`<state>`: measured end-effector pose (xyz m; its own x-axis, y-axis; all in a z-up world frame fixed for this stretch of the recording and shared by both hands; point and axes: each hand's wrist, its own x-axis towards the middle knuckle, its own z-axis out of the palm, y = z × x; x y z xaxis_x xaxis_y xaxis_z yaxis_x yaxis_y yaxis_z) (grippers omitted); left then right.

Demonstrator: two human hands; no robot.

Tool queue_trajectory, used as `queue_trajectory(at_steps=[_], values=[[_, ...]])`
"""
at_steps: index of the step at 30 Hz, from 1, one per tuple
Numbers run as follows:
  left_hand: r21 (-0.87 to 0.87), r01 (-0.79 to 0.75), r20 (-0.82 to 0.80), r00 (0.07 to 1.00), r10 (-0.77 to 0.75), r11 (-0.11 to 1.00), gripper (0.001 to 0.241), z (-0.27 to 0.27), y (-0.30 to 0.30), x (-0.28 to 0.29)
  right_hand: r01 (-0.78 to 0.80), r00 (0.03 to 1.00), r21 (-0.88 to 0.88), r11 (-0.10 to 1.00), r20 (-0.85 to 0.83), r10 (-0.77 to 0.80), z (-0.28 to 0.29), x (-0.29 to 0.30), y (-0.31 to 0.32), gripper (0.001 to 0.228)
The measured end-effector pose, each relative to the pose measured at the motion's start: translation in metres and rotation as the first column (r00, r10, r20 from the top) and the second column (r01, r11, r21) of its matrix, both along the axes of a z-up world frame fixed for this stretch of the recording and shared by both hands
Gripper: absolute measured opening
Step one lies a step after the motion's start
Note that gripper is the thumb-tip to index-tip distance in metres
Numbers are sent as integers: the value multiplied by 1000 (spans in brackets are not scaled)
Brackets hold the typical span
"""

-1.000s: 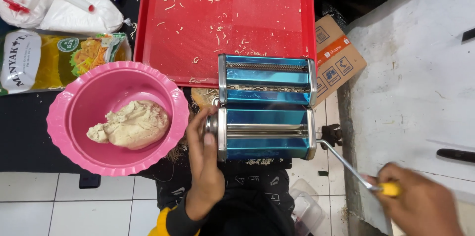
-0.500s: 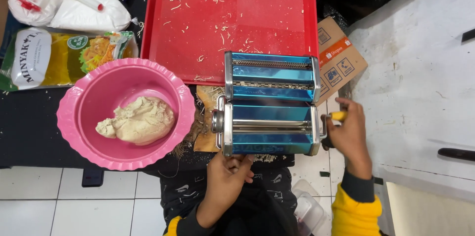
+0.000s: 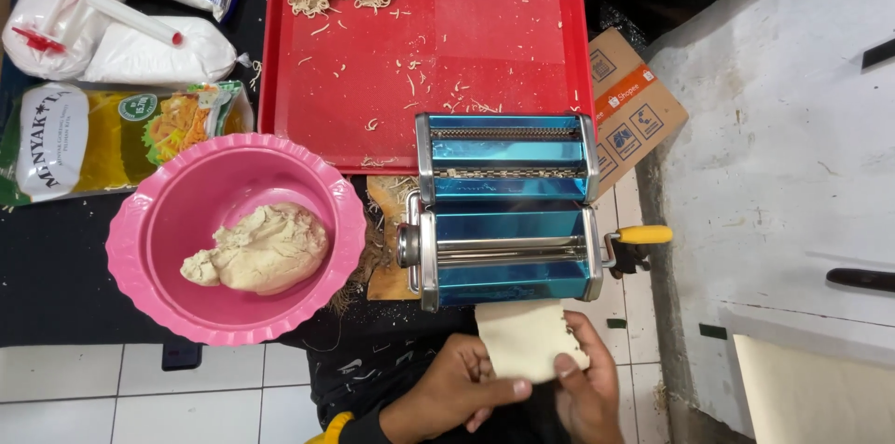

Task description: The person is preparing dough and using a manual pasta machine to create noodles.

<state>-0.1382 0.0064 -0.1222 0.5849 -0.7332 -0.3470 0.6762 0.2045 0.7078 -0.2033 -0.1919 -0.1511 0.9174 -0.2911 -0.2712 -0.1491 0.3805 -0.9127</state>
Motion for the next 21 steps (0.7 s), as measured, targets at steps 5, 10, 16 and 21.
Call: queue_trajectory(at_steps=[5, 10, 16, 21], values=[[-104, 169, 88, 983, -160, 980, 48, -8, 29, 0, -341, 925, -564, 752, -59, 375, 106, 22, -2, 16], [-152, 87, 286, 957, -40, 985, 55, 75, 51, 37, -289, 775, -789, 542, 139, 616, 170, 60, 14, 17], [275, -481, 812, 580, 67, 833, 25, 131, 59, 92, -296, 886, -875, 384, -101, 452, 191, 141, 11, 29], [493, -520, 801, 583, -131, 698, 24, 122, 61, 132, -432, 897, -812, 394, -338, 286, 204, 185, 5, 13]])
